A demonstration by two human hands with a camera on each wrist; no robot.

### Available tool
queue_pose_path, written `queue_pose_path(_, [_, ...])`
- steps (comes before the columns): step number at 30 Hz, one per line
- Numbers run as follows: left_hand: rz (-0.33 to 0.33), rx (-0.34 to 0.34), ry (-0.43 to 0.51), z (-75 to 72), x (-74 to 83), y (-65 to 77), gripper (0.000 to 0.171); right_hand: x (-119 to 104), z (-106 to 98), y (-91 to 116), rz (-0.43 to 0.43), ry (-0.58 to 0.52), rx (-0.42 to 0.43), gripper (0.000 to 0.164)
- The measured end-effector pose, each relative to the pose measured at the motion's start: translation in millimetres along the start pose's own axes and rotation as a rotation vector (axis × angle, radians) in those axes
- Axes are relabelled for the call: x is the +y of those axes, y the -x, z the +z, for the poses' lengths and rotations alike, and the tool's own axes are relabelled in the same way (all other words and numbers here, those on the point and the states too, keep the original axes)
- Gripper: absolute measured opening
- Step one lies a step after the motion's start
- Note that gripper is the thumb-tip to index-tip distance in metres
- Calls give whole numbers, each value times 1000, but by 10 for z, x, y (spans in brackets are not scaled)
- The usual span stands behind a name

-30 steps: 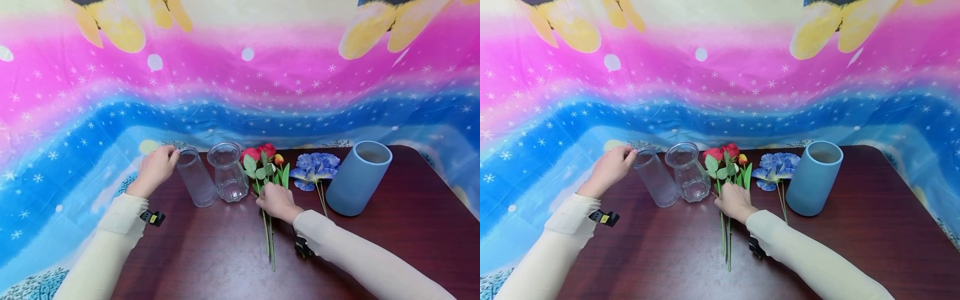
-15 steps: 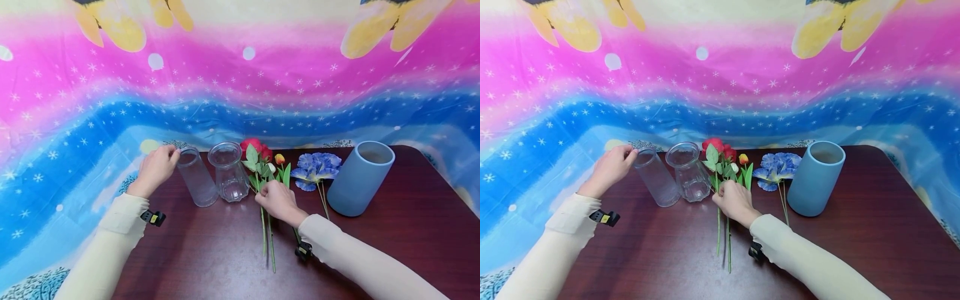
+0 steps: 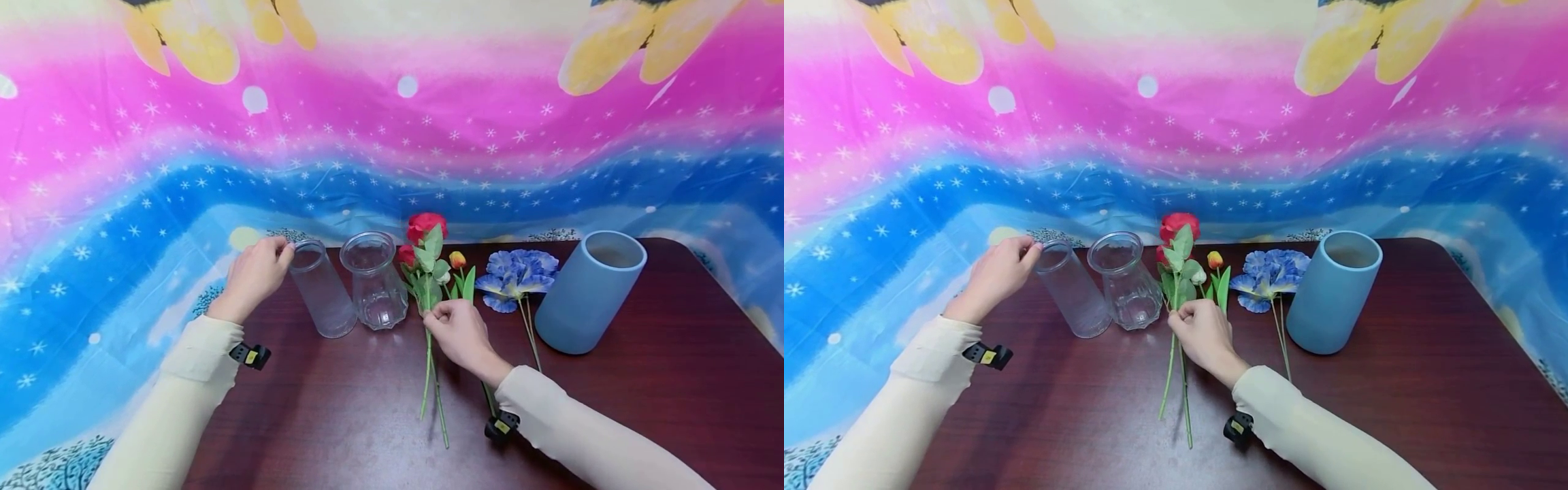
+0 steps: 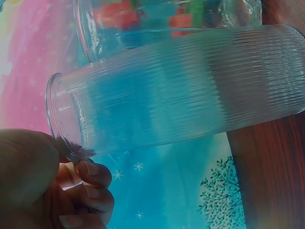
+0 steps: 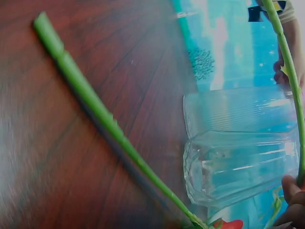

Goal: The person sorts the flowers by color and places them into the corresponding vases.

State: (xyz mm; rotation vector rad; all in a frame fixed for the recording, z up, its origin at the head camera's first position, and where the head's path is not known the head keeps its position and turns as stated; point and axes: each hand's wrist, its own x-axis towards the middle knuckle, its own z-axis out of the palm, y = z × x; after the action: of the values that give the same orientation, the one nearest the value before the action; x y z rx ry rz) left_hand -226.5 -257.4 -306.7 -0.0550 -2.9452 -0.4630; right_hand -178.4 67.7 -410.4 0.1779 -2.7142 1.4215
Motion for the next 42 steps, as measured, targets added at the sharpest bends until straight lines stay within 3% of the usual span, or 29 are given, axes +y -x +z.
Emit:
queue_pose_path(15, [-1,-7,2,-15,-1,0,34,-16,19,29,-7,-438,205,27])
queue_pose_path(26, [-16,-24,-2,-41,19,14,34,-124,31,21,-142,-639,397,27])
queue_pose_path(34, [-11,-17,-3,-33,26,21,35,-167,15,-26,-230,-708,495,26])
queue_pose_path(42, [-15,-23,-1,-24,8,26,35,-250,-22,-57,-308,-741,496,22])
